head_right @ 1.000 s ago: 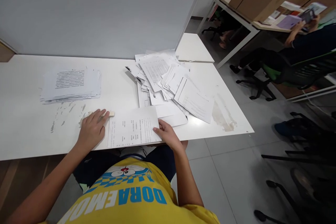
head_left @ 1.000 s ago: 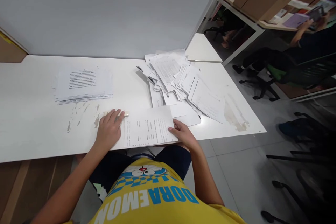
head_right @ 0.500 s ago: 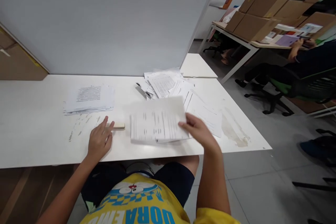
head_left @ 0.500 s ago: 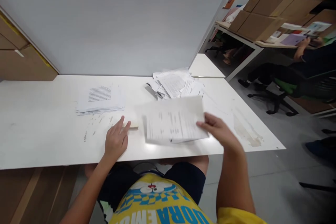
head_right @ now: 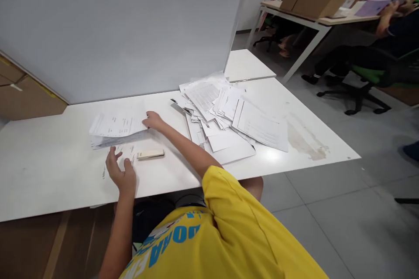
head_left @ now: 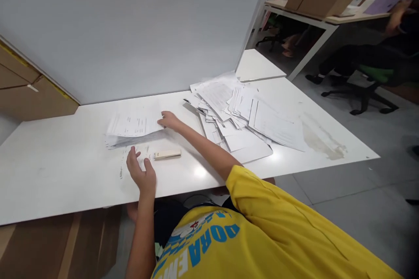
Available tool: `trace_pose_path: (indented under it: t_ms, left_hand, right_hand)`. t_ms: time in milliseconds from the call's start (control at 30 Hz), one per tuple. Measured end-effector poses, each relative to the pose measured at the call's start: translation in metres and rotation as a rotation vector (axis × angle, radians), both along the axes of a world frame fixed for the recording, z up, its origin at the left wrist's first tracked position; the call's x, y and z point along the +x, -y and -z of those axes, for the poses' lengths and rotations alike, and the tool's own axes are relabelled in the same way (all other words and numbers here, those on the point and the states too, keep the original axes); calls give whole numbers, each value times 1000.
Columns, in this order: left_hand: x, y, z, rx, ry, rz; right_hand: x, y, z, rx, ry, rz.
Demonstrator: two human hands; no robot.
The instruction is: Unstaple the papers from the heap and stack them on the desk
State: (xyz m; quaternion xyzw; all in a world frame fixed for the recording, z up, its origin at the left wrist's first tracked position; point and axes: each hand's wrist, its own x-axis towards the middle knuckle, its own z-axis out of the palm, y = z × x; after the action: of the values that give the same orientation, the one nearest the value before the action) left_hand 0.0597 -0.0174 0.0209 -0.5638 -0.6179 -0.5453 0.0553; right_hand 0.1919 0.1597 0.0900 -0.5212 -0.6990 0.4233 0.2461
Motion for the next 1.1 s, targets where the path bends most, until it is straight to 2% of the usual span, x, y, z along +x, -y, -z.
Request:
trace_pose_path:
  t_ms: [100, 167, 233, 300, 367, 433, 500, 567, 633, 733, 833, 900, 967, 1033, 1067, 1100]
  left_hand:
    - [-2, -2, -2, -32, 56, 3]
    - [-2, -3, -3, -65, 82, 8]
    - [-3, -6, -5, -93, 93, 12]
    - [-4, -10, -5, -129, 91, 26]
    - [-4, -14, -6, -180, 87, 45]
    - [-4, -17, -7, -227, 91, 54]
    - [-3, -18, -9, -267, 105, 55]
    - [0, -18, -12, -307, 126, 52]
    - [2, -19, -14, -340, 168, 39]
    - [6, -20, -16, -355, 242, 6]
    - [5, -22, -16, -349, 282, 3]
    - [3, -19, -15, -334, 271, 8]
    - [6, -12, -13, -306, 225, -23]
    - [17, -1, -13, -291, 192, -42]
    - [26, 6, -14, -319, 199, 3]
    - [38, 12, -16, -377, 230, 99]
  right_hand:
    - [-20, -7, 5, 42, 55, 21]
    - [-15, -6, 5, 86, 145, 28]
    - [5, 1, -1, 109, 229, -13]
    - [37, 14, -12, 134, 239, -59]
    - [79, 31, -27, 208, 178, -45]
    - [128, 48, -39, 312, 152, 47]
    - [179, 63, -42, 366, 211, 239]
    - [229, 75, -32, 342, 368, 469]
    - [270, 87, -12, 240, 501, 637]
    - [310, 104, 26, 144, 453, 721]
    - [323, 123, 56, 220, 323, 805]
    - [323, 136, 65, 286, 256, 883]
    - [317, 152, 64, 359, 215, 936]
    - [304, 170, 56, 426, 205, 924]
    - [295, 179, 51, 453, 204, 879]
    - [283, 189, 45, 479, 202, 803]
